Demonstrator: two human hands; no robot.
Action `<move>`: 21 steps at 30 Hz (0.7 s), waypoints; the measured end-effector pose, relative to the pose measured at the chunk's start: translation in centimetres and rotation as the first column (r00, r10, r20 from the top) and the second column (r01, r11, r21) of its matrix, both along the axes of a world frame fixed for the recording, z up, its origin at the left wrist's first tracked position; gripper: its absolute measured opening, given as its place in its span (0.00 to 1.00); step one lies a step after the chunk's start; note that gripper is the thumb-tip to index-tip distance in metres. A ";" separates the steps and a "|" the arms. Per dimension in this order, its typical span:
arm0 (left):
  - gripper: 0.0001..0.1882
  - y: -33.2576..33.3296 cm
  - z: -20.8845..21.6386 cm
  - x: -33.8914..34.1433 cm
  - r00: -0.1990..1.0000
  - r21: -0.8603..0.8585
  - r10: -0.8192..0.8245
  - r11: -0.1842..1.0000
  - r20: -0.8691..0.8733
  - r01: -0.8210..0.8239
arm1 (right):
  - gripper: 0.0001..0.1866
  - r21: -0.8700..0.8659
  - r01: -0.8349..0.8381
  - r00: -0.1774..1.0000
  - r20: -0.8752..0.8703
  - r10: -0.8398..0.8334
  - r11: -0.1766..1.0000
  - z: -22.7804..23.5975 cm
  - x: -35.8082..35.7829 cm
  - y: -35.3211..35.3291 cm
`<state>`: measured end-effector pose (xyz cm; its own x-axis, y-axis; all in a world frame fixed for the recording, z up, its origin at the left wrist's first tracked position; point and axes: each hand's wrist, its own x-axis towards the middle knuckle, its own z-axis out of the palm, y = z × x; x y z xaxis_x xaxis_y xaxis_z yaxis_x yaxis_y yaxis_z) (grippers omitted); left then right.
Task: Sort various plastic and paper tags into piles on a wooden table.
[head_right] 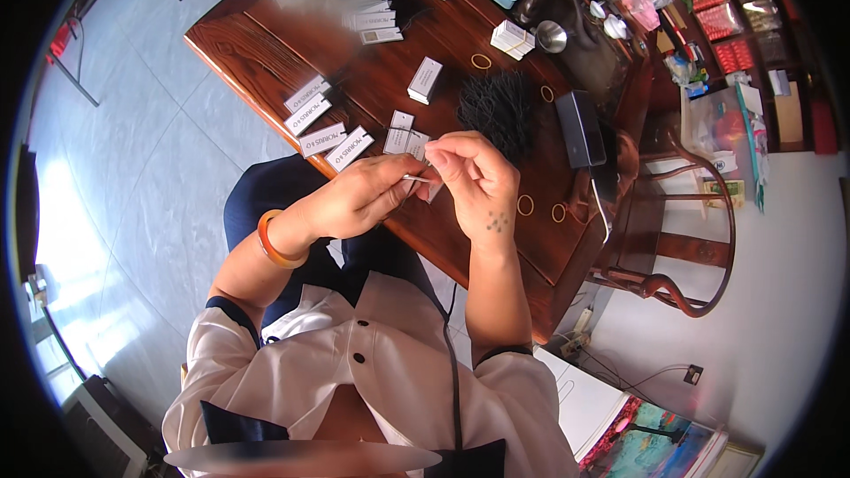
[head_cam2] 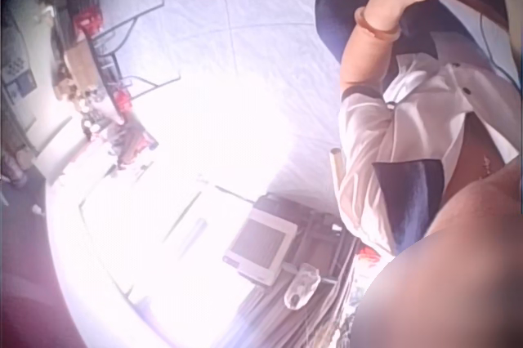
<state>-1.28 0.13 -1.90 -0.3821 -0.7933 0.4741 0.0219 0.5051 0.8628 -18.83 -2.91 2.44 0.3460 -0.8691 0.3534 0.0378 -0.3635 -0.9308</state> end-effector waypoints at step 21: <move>0.10 0.4 0.5 0.3 0.989 0.175 0.116 0.979 -0.086 -0.100 | 0.12 -0.096 0.108 0.993 0.060 -0.103 0.990 -0.9 1.2 1.2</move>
<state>-0.98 0.52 -1.44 -0.2491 -0.8994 0.3591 0.0619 0.3553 0.9327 -17.61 -1.67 1.55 0.2319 -0.8596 0.4553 0.0446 -0.4581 -0.8878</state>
